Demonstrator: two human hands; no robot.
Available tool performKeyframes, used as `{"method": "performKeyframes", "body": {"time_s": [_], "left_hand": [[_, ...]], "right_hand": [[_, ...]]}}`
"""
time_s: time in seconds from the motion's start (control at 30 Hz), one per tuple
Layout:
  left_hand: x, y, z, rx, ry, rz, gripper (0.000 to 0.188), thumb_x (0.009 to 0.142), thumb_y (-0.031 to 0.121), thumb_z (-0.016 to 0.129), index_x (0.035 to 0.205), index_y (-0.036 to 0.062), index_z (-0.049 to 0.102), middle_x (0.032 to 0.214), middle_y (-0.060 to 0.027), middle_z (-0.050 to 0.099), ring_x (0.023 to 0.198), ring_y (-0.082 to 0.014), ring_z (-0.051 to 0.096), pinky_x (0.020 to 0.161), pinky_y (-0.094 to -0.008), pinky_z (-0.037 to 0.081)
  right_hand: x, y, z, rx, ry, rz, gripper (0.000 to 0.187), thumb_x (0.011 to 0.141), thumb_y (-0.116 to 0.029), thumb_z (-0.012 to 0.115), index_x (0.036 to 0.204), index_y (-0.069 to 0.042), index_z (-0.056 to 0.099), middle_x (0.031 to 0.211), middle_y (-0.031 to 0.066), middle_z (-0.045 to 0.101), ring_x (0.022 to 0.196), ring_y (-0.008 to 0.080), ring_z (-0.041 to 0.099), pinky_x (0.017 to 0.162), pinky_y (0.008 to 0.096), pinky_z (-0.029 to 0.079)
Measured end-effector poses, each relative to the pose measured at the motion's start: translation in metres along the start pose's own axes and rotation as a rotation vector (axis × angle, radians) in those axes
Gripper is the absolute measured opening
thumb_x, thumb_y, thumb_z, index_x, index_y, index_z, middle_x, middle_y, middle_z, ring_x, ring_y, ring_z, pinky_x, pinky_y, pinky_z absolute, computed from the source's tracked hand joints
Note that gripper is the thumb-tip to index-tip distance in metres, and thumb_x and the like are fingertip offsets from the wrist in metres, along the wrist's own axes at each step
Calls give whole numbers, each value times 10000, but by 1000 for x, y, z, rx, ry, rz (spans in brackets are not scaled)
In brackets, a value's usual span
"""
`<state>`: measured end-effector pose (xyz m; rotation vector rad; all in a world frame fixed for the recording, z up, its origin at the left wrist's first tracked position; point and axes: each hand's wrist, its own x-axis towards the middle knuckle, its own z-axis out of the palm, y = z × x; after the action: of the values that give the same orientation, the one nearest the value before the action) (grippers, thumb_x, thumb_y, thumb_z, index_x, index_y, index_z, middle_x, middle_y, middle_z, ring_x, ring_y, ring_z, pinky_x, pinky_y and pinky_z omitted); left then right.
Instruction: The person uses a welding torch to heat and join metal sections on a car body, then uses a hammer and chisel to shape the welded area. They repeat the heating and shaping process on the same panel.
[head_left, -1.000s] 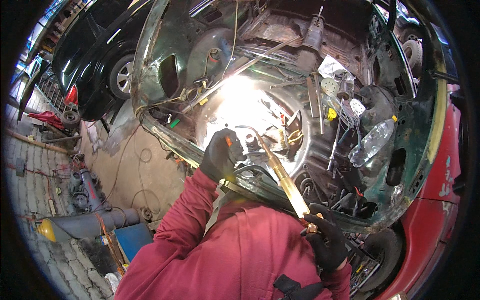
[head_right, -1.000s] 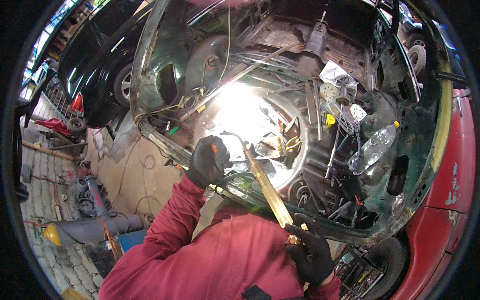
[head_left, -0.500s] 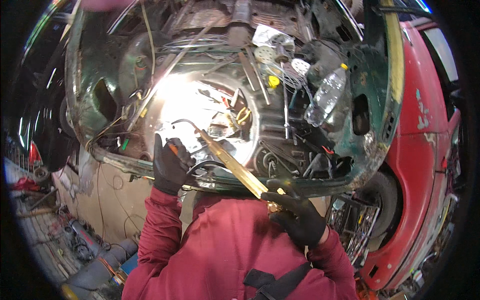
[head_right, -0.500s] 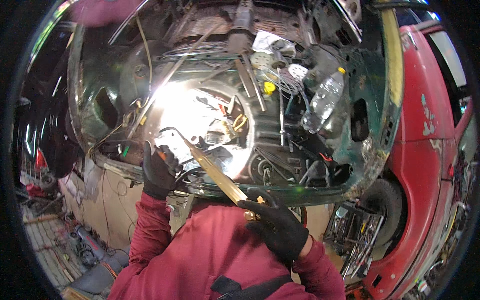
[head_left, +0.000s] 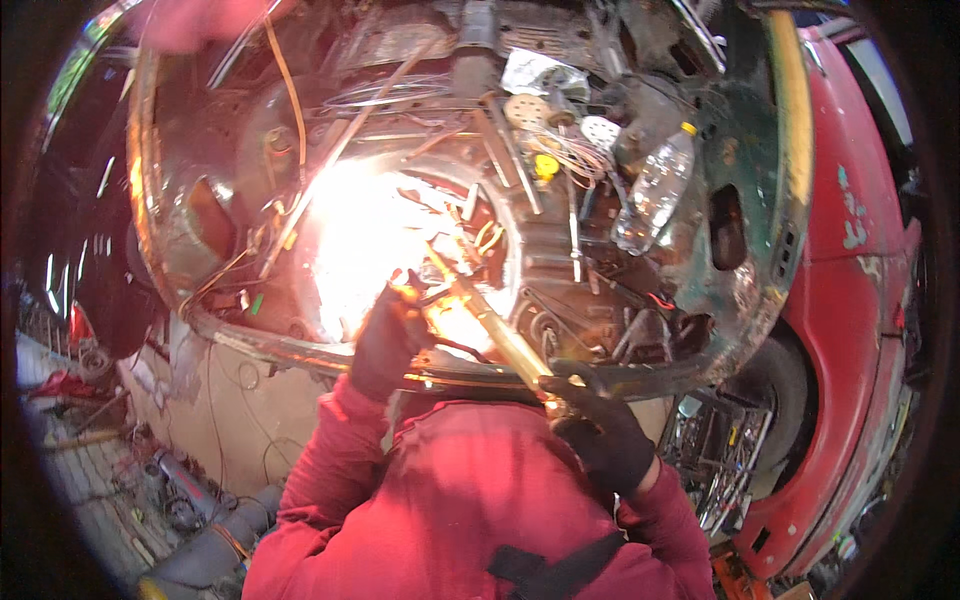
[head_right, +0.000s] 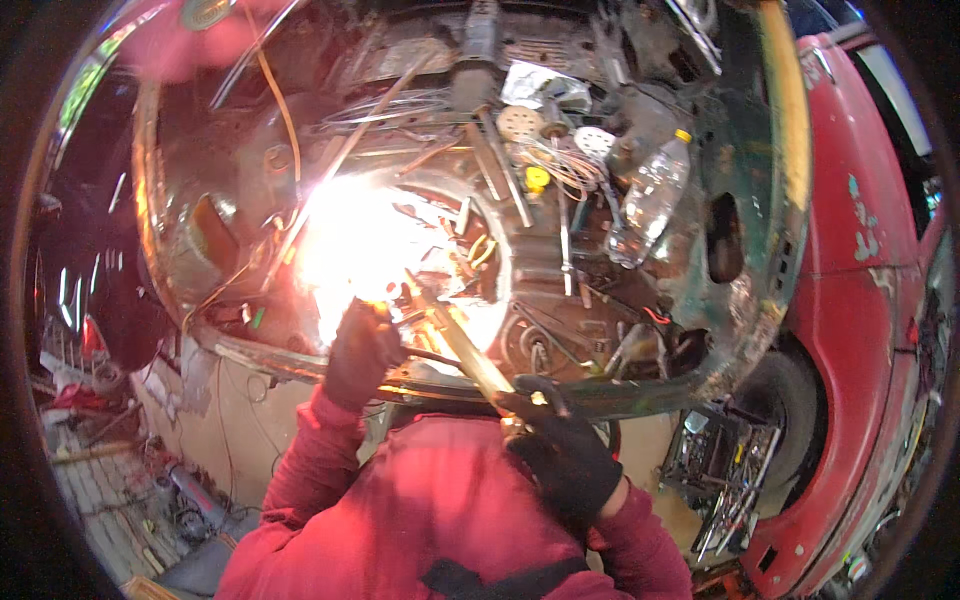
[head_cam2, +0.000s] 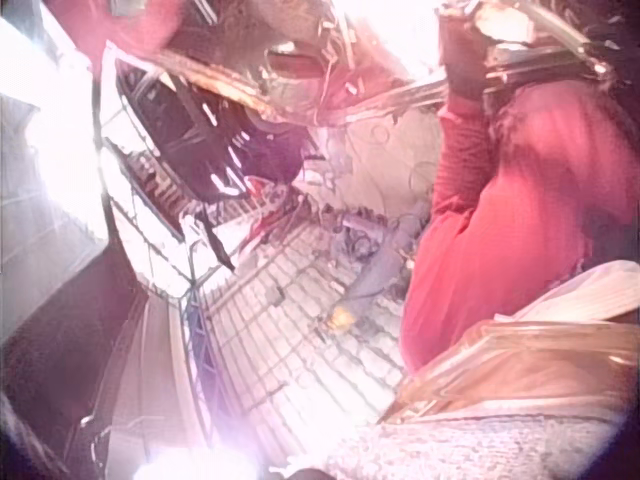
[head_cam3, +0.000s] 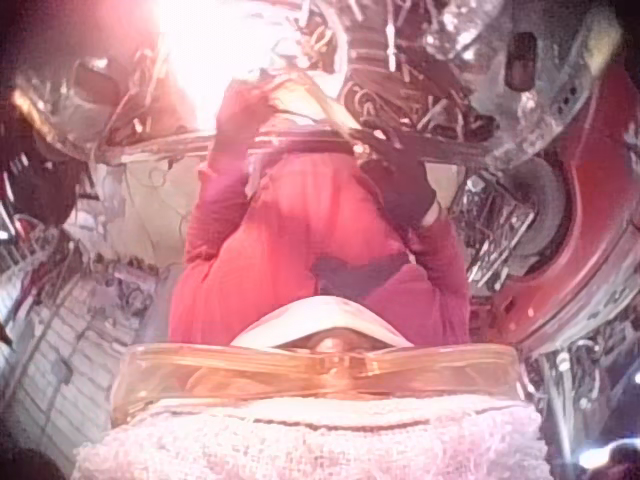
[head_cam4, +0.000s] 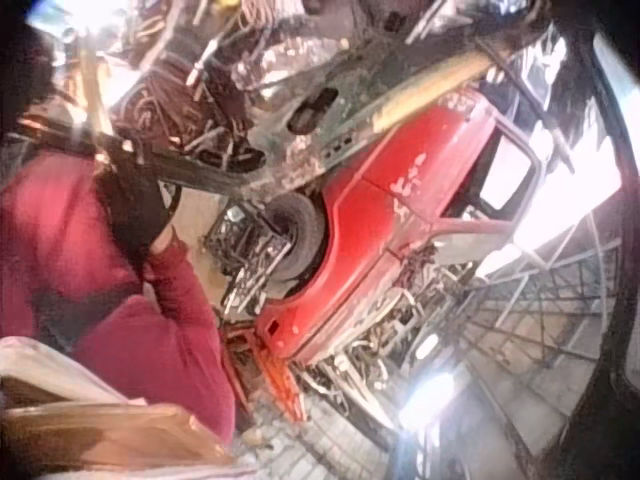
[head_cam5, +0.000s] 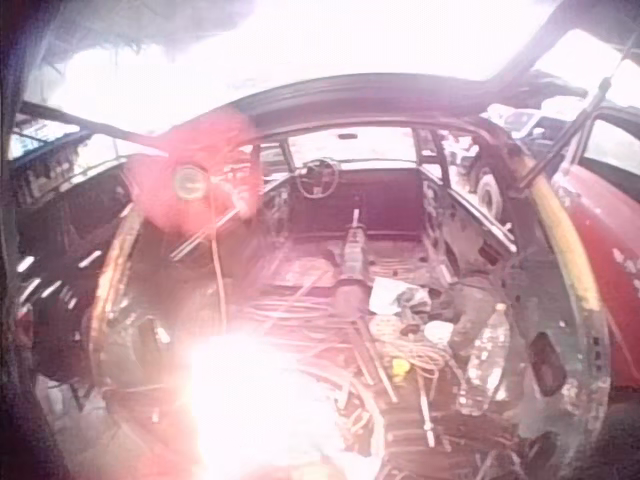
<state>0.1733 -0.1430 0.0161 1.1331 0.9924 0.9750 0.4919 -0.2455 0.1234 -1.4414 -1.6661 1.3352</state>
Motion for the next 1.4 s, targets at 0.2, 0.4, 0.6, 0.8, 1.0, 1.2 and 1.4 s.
{"method": "performKeyframes", "body": {"time_s": [0.2,0.4,0.6,0.8,1.0,1.2,1.4], "left_hand": [[16,9,78,-98,-207,-323,268,1081,291,729,1122,28,698,887,69,599,820,-31,544,673,-259,458],[22,18,87,-196,-117,-540,288,1052,349,749,1128,76,700,839,37,617,699,-63,564,633,-258,495],[27,-3,83,-170,-135,-522,283,1048,320,755,1130,58,685,831,25,633,707,-73,604,626,-273,509],[27,3,87,-223,-149,-430,280,1044,345,762,1069,75,690,828,66,601,691,-32,557,600,-250,446],[31,-6,85,-98,-215,-391,293,1074,280,721,1239,38,697,847,37,634,722,-49,588,640,-266,492],[36,-2,83,-60,-227,-374,291,1075,295,719,1209,37,698,839,21,651,719,-58,604,640,-275,506],[44,-1,87,321,-144,-164,307,1029,311,793,1151,38,720,828,-21,660,741,-66,633,642,-319,522]], "right_hand": [[6,15,5,-128,67,-10,582,894,6,701,1463,-111,659,1463,257,596,1302,438,618,1085,507,511],[10,28,9,-182,33,-55,540,1005,-5,582,1544,-28,557,1473,243,571,1112,327,680,932,438,564],[19,32,16,-209,75,-35,423,1023,-120,624,1406,60,638,1441,282,574,1269,441,612,1125,526,473],[-25,112,9,-989,22,-318,621,1085,-258,653,1574,75,465,1456,306,587,1277,483,635,1090,557,514],[-28,119,20,-929,63,-198,692,1012,-283,716,1546,93,488,1418,294,627,1306,472,616,1141,566,486],[-26,118,14,-901,38,-239,682,1014,-289,709,1530,101,494,1438,311,598,1341,498,581,1128,573,495],[-36,127,5,-834,88,-243,600,1032,-242,673,1495,104,511,1360,315,621,1298,508,611,1119,589,500]]}}
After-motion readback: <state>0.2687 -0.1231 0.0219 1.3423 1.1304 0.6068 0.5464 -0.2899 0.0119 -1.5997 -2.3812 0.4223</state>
